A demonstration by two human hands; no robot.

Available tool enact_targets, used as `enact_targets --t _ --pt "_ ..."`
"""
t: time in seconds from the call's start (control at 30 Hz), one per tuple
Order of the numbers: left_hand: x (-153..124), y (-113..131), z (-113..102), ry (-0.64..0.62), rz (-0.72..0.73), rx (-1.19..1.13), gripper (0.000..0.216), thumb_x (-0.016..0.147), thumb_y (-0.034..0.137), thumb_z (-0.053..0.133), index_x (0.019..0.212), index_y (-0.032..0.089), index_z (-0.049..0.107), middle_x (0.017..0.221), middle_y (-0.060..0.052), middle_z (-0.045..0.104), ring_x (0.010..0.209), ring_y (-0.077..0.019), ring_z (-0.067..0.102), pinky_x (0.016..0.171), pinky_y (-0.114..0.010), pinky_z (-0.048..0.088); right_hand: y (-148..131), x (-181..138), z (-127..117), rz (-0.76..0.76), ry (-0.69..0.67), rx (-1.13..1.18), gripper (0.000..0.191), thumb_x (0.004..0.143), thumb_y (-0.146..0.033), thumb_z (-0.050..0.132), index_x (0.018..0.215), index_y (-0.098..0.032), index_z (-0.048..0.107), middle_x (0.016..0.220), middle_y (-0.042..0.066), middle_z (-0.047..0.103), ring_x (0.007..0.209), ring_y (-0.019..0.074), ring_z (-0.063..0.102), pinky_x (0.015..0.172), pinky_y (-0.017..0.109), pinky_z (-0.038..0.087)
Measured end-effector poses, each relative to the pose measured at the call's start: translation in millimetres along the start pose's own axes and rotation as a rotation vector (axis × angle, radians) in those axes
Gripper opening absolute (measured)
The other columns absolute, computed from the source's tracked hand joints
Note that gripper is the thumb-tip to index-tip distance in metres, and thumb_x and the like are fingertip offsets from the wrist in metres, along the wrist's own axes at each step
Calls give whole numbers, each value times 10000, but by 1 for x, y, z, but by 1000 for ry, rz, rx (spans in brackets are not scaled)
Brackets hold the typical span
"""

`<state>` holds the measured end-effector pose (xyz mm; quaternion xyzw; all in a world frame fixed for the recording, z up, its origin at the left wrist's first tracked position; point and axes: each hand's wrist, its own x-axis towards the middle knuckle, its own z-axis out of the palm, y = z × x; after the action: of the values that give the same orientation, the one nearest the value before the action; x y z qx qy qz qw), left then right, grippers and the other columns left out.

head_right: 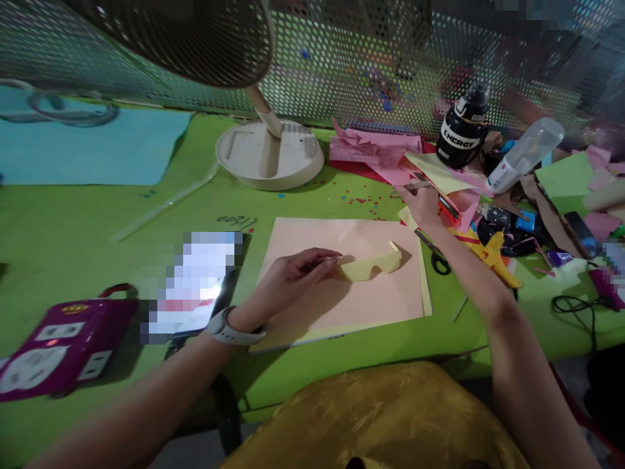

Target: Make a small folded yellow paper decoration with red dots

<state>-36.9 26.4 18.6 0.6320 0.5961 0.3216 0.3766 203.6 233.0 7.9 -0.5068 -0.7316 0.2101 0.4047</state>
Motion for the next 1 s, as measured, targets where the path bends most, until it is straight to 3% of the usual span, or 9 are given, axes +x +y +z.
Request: enact_targets --t 0.5,1.0 --pt "0 2 -1 -18 -8 -1 392 935 502 508 1074 187 696 872 -64 754 726 -177 680 614 -264 510 -19 -11 -8 10 -75 15 181 851 -393 681 816 -226 740 846 41 765 812 207 719 797 319 543" --pt "0 3 -1 -30 -4 -27 363 931 467 518 1090 189 689 875 -74 755 744 -184 686 631 -277 523 -15 -11 -7 -51 -67 -32 270 878 -474 630 817 -234 738 808 39 766 776 206 720 742 317 546"
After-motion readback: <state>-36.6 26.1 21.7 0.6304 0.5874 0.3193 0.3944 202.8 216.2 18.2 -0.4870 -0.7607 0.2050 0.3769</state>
